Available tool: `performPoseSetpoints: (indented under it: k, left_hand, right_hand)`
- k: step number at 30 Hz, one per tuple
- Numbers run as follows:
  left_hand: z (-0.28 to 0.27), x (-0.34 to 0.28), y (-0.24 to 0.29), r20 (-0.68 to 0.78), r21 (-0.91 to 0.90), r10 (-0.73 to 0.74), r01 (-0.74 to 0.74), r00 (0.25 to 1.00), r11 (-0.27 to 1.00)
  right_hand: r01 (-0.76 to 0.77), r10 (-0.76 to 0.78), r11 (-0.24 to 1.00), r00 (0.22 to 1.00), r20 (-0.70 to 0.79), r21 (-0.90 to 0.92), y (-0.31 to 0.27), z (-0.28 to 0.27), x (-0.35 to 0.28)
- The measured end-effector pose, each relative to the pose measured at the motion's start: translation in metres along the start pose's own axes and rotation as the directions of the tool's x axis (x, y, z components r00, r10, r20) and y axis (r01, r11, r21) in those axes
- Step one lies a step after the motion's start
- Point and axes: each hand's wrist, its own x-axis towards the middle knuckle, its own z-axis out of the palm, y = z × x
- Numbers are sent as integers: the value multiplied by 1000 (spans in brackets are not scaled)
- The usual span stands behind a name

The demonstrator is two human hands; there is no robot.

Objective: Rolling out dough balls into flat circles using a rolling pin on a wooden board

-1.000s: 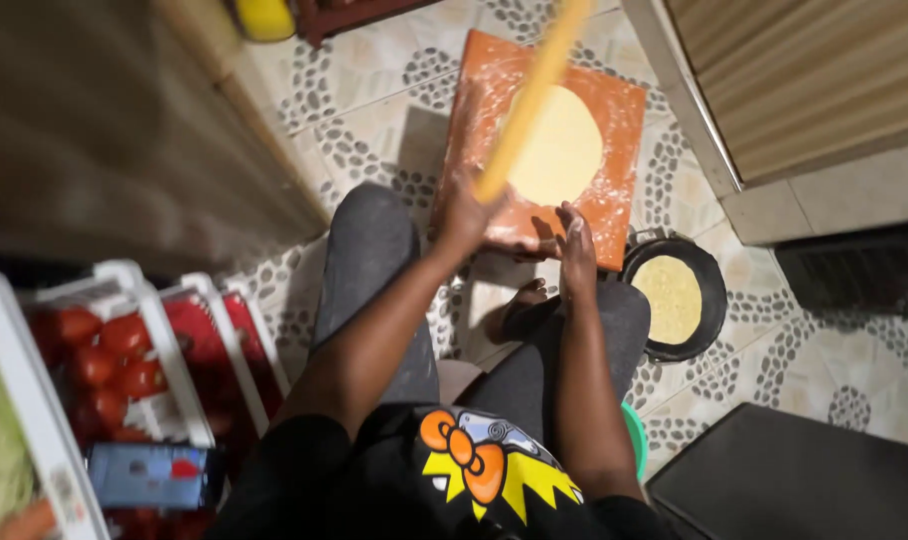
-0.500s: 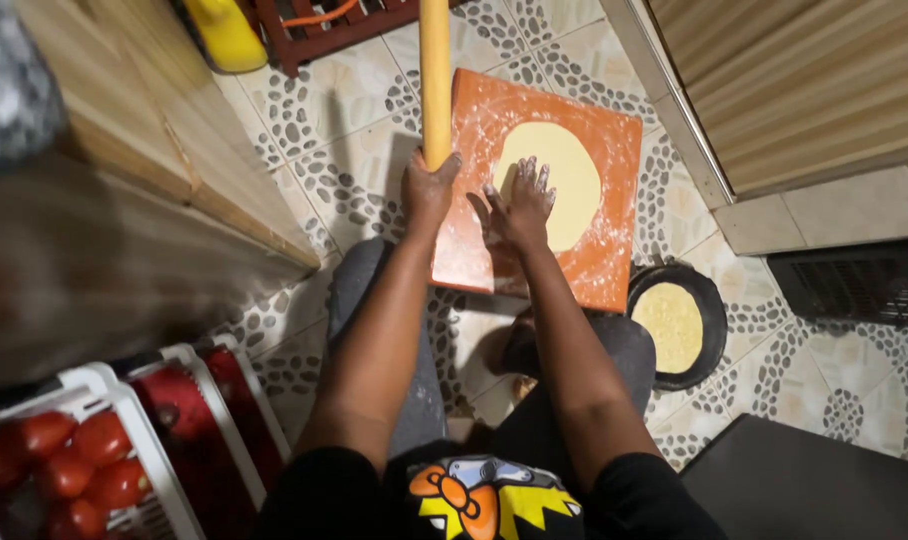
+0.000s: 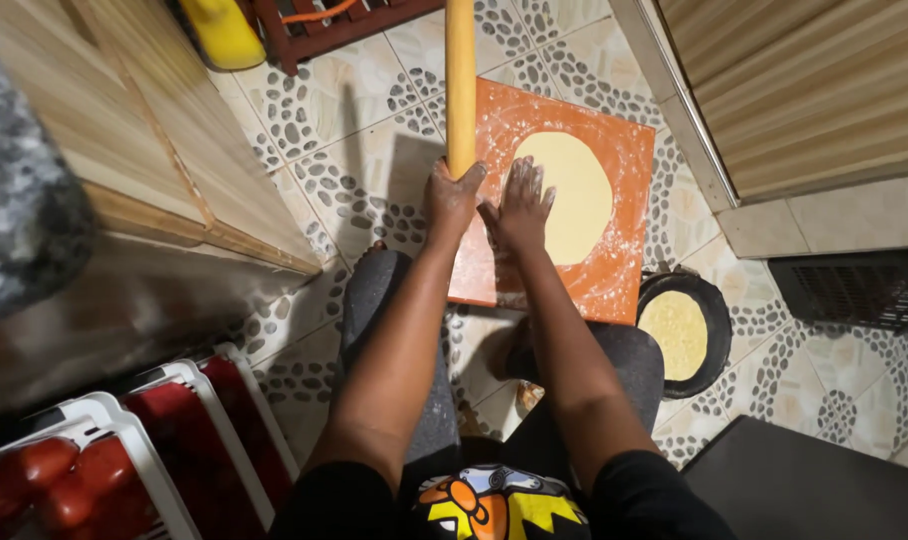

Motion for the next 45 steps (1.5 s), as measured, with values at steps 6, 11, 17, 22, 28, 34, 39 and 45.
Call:
performPoseSetpoints:
  k: [6,11,17,22,28,34,39,45]
  left_hand:
    - [-9,-16,9,10,83,-23,23,1000,996]
    - [1,13,-43,-45,202,-26,35,999,979]
    - [17,46,-122,-103,-189,167,-185,980,964]
    - [-3,63,-174,4,-282,178,-169,984,944]
    - [-7,0,-119,47,-231,177,-162,983,959]
    - [18,-54,-35,75,-55,-8,12,997,998]
    - [37,-77,-6,73,69,11,-16,997,998]
    - [40,-70,-18,63,79,-4,-1,998,997]
  right_hand:
    - [2,-3,1000,999,-41,-15,-11,-21,-33]
    - [-401,358,901,903,236,167,3,-107,-98]
    - [-713,603,583,701,381,388,161,-197,-250]
    - [-903,860,410,430,275,128,261,-183,-384]
    - [-971,917,140,201,345,193,326,-89,-428]
    - [-809,833,296,478,277,508,377,63,-354]
    - [-926,814,237,354,460,293,368,61,-260]
    - [-905,803,357,423,419,231,371,47,-239]
